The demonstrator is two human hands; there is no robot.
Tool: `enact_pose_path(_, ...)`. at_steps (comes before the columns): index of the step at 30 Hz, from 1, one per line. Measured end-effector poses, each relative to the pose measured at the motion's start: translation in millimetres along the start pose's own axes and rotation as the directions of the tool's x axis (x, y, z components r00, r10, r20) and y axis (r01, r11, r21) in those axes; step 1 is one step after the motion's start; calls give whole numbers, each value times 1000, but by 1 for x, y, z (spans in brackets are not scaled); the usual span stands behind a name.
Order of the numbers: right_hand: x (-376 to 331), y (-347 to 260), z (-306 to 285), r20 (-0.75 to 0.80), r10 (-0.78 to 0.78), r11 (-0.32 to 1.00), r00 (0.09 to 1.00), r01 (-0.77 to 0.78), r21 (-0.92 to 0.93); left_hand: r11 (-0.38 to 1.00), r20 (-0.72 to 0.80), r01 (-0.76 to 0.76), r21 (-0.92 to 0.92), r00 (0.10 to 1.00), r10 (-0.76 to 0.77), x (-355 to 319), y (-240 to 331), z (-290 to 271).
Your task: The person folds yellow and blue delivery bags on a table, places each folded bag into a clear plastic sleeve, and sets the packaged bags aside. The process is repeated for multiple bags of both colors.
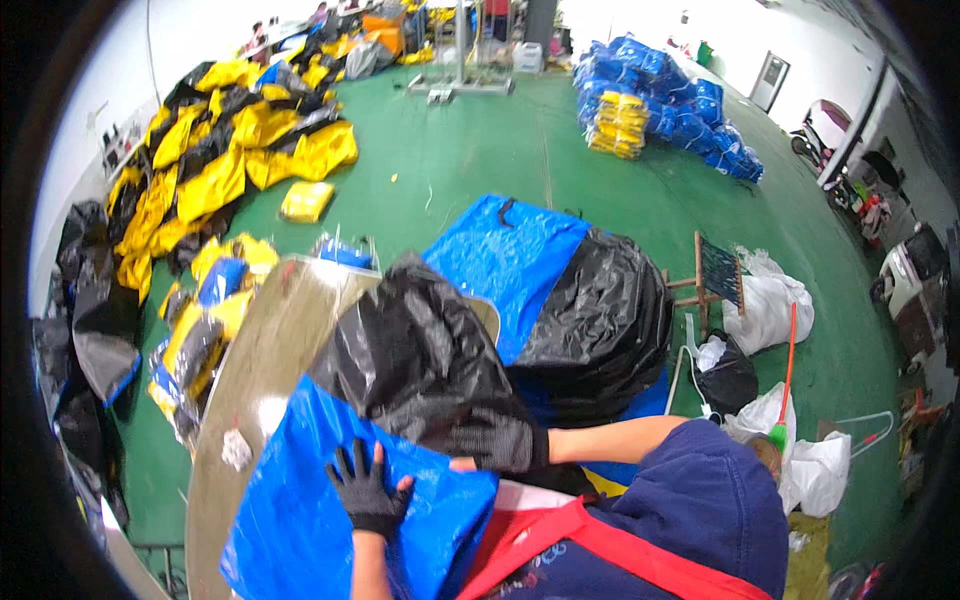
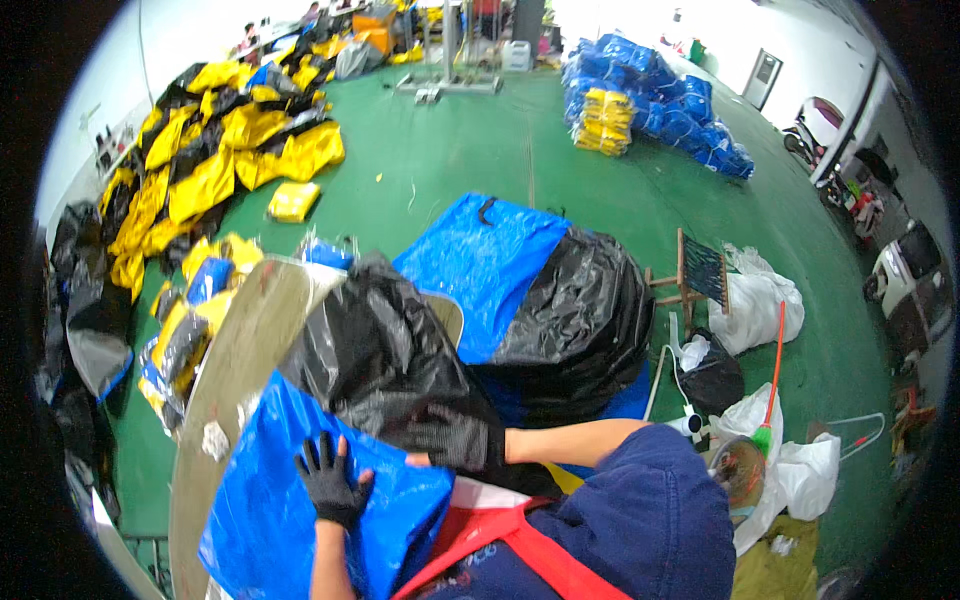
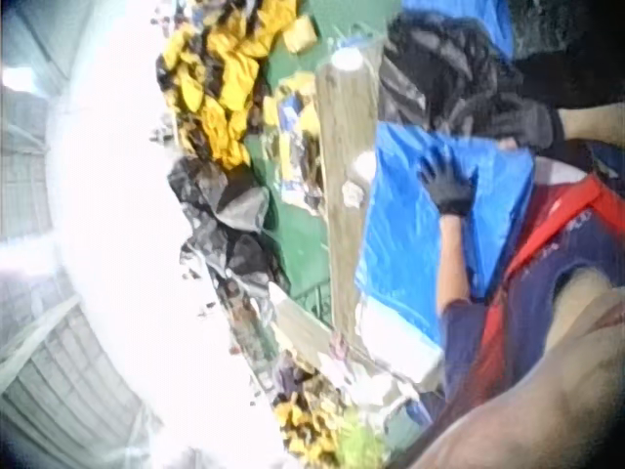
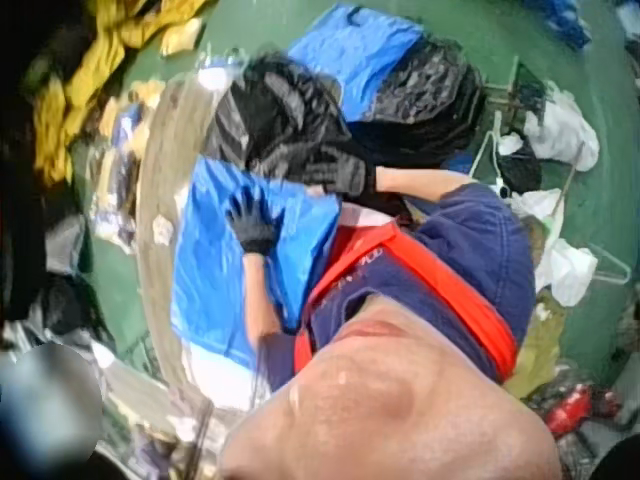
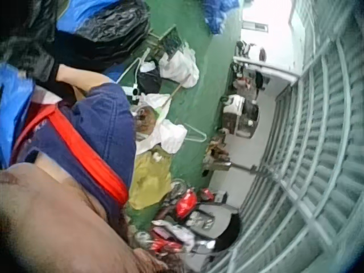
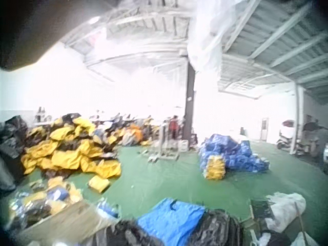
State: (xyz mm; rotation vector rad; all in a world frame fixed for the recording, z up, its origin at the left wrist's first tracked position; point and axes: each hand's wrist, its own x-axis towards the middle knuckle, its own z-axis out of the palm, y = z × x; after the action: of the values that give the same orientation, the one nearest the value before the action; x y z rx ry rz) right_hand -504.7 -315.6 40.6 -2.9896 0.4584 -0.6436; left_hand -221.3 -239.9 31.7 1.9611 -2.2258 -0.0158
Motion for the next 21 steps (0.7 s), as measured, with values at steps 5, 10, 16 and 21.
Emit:
enact_pose_path(5, 37, 2, -70, 15, -61, 995, 998, 60, 85, 951, 21, -276, -143, 959, 281, 51, -13, -59)
enact_pose_path(10, 198, 59, -93, 735, -83, 970, 673, -115, 214, 907, 37, -420, 33, 908, 418, 26, 2, 66)
enact_pose_path(16, 223, 170, 52, 663, -515, 649, 544, -258, 715, 958, 177, -270, -100, 942, 284, -33, -44, 44)
enact_pose_path(21, 205, 160, 38, 599, -318, 559, 735, -365, 744, 847, 515, 428, -315, 827, -226, -261, -141, -33)
